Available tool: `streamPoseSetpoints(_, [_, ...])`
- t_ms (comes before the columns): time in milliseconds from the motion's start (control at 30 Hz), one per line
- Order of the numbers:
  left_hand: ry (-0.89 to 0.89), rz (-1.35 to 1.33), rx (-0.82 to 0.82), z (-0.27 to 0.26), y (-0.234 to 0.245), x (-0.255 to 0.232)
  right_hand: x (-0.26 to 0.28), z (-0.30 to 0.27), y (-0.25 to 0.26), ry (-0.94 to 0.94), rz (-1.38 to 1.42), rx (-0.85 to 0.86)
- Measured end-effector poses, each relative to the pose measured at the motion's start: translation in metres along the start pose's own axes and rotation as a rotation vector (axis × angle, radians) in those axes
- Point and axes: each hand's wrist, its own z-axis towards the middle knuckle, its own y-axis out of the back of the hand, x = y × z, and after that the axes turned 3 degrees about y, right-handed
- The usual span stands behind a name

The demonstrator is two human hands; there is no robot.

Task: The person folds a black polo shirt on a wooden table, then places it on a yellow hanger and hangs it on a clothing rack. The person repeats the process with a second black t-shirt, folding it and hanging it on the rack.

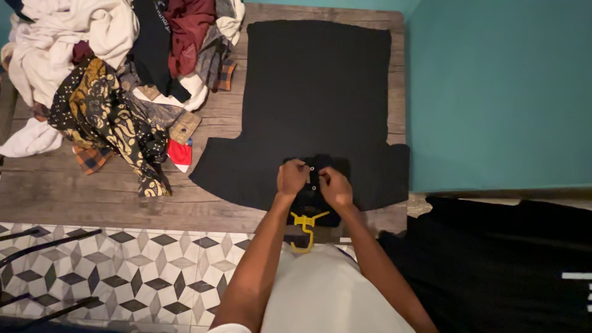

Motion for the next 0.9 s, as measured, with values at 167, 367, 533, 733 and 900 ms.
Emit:
streamPoseSetpoints(167, [0.133,-0.13,0.166,0.006,-0.008,0.014,0.022,0.015,-0.006,-0.064,-0.036,0.048])
streamPoseSetpoints(367, [0.074,0.004,0.187,0.014,-0.02,0.023,0.0,0.029,-0.03,-0.026,-0.128,0.022])
streamPoseSetpoints(533, [0.145,0.001,0.209,0.018,-0.027,0.036,-0.044,0.053,-0.054,-0.165,-0.033,0.034])
streamPoseSetpoints(733, [0.163,-0.072,0.192,0.008,-0.017,0.029,-0.075,0.057,-0.061,-0.295,0.267,0.169])
streamPoseSetpoints(900, [0.19,-0.122,0.223,0.0,-0.01,0.019,-0.078,0.053,-0.052,-0.299,0.516,0.22])
